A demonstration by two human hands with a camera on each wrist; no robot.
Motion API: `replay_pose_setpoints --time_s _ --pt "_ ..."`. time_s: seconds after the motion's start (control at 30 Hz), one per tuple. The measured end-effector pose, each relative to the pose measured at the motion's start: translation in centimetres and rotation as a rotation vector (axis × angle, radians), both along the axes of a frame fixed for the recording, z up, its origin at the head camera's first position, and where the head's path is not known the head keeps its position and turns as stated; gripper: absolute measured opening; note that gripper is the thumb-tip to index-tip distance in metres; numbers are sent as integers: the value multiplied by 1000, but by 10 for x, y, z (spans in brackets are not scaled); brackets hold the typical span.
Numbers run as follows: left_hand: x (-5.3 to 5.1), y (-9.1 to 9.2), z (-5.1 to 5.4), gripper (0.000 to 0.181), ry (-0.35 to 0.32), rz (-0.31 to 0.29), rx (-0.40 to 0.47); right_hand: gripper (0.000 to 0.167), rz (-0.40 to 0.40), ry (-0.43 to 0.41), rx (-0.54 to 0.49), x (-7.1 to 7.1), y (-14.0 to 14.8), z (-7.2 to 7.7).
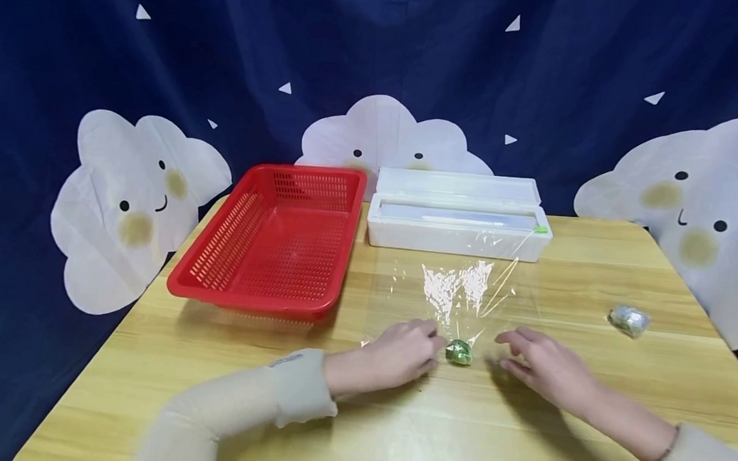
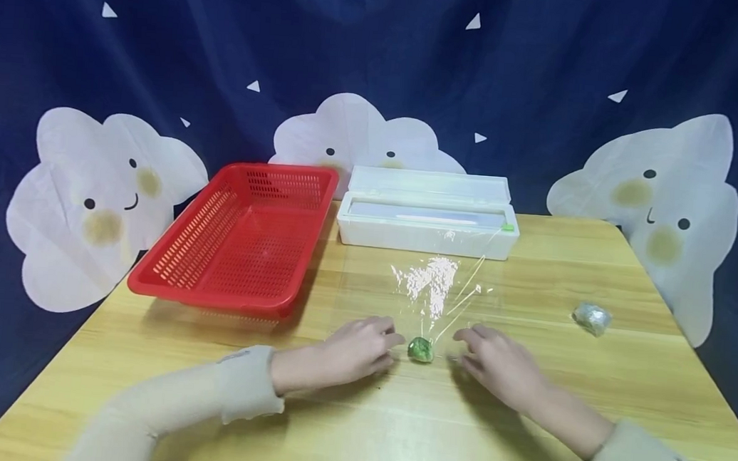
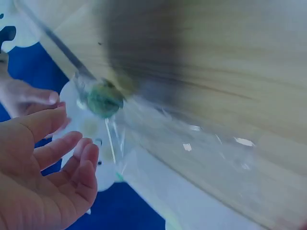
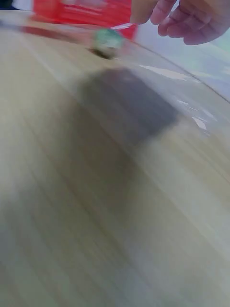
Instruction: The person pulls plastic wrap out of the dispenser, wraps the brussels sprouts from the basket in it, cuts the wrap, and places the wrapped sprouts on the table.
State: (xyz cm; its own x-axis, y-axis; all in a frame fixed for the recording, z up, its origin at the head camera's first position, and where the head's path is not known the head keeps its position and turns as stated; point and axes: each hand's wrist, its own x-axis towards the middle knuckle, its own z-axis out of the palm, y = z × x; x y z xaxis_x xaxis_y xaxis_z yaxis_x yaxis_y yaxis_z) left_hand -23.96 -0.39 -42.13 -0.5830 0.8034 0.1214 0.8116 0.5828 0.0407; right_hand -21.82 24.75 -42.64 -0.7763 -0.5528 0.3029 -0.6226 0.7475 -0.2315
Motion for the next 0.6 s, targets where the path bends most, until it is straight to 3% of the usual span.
replay_pose_setpoints --time_s 0.17,0.37,0.6 --pt "-5 22 -9 23 86 -29 -50 34 115 -1 4 -1 -23 -9" --pt "-1 29 -18 29 237 -5 -201 37 113 44 69 -3 -34 -17" --pt "-4 35 -22 27 253 34 -190 33 94 64 98 -7 -40 -21"
